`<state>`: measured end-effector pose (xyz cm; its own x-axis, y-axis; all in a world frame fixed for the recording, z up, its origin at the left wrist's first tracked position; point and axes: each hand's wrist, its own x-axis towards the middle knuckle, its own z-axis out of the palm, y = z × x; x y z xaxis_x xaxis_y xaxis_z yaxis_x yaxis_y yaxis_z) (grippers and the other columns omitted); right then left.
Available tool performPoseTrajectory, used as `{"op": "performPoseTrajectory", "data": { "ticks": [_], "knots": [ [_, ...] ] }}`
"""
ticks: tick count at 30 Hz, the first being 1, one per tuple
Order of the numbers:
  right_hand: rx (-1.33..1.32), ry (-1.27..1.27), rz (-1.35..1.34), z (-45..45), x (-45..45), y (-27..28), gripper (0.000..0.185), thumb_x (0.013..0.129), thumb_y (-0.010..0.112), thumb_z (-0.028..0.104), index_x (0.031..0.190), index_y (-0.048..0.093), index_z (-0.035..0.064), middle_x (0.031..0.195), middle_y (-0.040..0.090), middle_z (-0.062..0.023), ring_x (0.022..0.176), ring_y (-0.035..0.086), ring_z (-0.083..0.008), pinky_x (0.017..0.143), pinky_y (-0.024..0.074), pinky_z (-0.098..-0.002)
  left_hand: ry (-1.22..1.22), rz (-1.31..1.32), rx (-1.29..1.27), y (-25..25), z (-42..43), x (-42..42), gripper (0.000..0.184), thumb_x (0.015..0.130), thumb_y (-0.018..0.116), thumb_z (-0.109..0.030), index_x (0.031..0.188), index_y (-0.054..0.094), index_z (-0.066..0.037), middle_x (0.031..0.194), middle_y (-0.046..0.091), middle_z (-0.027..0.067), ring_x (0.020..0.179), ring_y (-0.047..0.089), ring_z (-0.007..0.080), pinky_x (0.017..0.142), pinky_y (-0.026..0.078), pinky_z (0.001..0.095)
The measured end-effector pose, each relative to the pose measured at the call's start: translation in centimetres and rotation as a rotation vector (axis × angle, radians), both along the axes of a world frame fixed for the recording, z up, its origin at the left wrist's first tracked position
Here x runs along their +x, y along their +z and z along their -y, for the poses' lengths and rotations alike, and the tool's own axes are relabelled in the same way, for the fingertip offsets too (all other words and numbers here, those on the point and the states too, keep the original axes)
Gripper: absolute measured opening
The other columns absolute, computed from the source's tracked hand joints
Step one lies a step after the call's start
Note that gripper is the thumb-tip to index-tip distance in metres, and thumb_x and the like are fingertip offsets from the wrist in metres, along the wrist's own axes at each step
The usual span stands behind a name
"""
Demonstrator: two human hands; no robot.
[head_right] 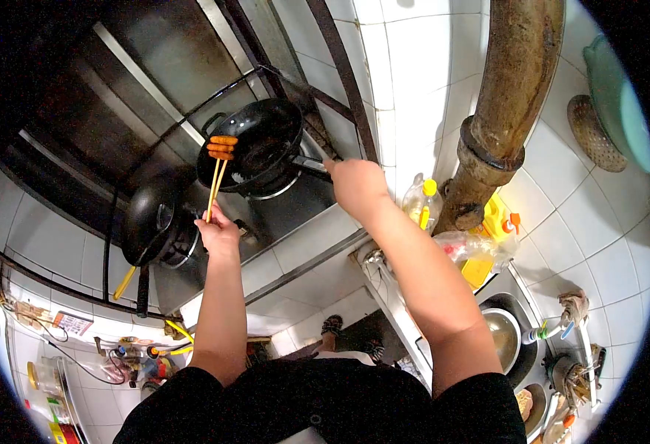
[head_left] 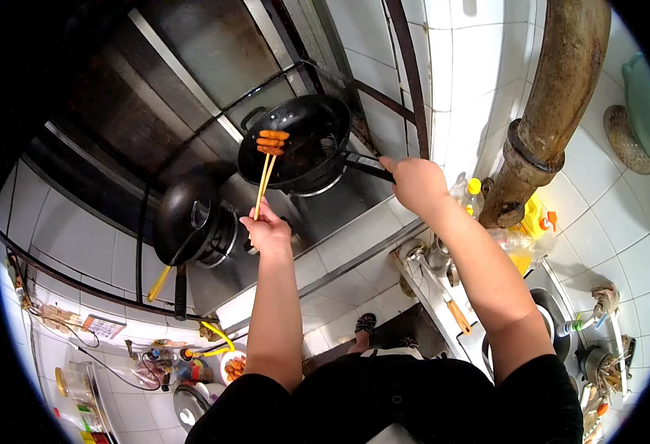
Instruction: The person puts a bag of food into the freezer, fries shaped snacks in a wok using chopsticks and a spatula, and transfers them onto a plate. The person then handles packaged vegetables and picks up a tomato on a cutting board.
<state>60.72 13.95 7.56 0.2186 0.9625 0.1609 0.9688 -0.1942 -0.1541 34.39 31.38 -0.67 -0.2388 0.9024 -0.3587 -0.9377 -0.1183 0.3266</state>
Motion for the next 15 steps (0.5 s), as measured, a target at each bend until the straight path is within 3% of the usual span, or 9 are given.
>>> {"op": "performPoseTrajectory", "data": {
  "ticks": [4, 7, 13, 15],
  "knots": [
    [0.018, 0.009, 0.002, -0.1, 0.1, -0.3, 0.051, 0.080, 0.066, 0.015, 0.130, 0.056, 0.0153, 0.087, 0.068, -0.0120, 0.083, 0.067, -0.0281, 0.071, 0.0544, -0.0393, -0.001, -0.018, -0.019, -0.7, 0.0, 0.0, 0.051, 0.101, 0.037, -0.043, 0.084, 0.051, 0.004, 0.094, 0.060, 0.0162, 0.094, 0.065, 0.0285, 0.081, 0.061, 0.0264],
    [0.076, 0.022, 0.043, 0.1, 0.0, -0.5, 0.044, 0.084, 0.052, 0.004, 0.126, 0.060, 0.0158, 0.089, 0.070, -0.0108, 0.082, 0.069, -0.0272, 0.067, 0.0553, -0.0373, 0.002, 0.016, 0.011, -0.4, -0.4, -0.4, 0.051, 0.101, 0.037, -0.042, 0.084, 0.051, 0.004, 0.093, 0.061, 0.0160, 0.094, 0.064, 0.0284, 0.083, 0.061, 0.0270],
    [0.029, 0.015, 0.046, 0.2, -0.2, 0.1, 0.047, 0.083, 0.053, 0.004, 0.129, 0.059, 0.0163, 0.091, 0.070, -0.0106, 0.084, 0.069, -0.0261, 0.069, 0.0555, -0.0369, 0.016, -0.063, -0.003, -0.6, 0.0, -0.2, 0.050, 0.101, 0.037, -0.042, 0.087, 0.050, 0.003, 0.095, 0.060, 0.0163, 0.094, 0.065, 0.0274, 0.084, 0.060, 0.0256],
    [0.018, 0.022, 0.043, 0.0, 0.1, -0.4, 0.050, 0.082, 0.061, 0.012, 0.131, 0.056, 0.0158, 0.089, 0.068, -0.0110, 0.083, 0.068, -0.0273, 0.069, 0.0549, -0.0381, 0.026, -0.068, -0.003, -0.4, 0.1, -0.4, 0.050, 0.101, 0.036, -0.043, 0.087, 0.050, 0.003, 0.094, 0.060, 0.0158, 0.094, 0.065, 0.0266, 0.084, 0.060, 0.0252]
  ]
}}
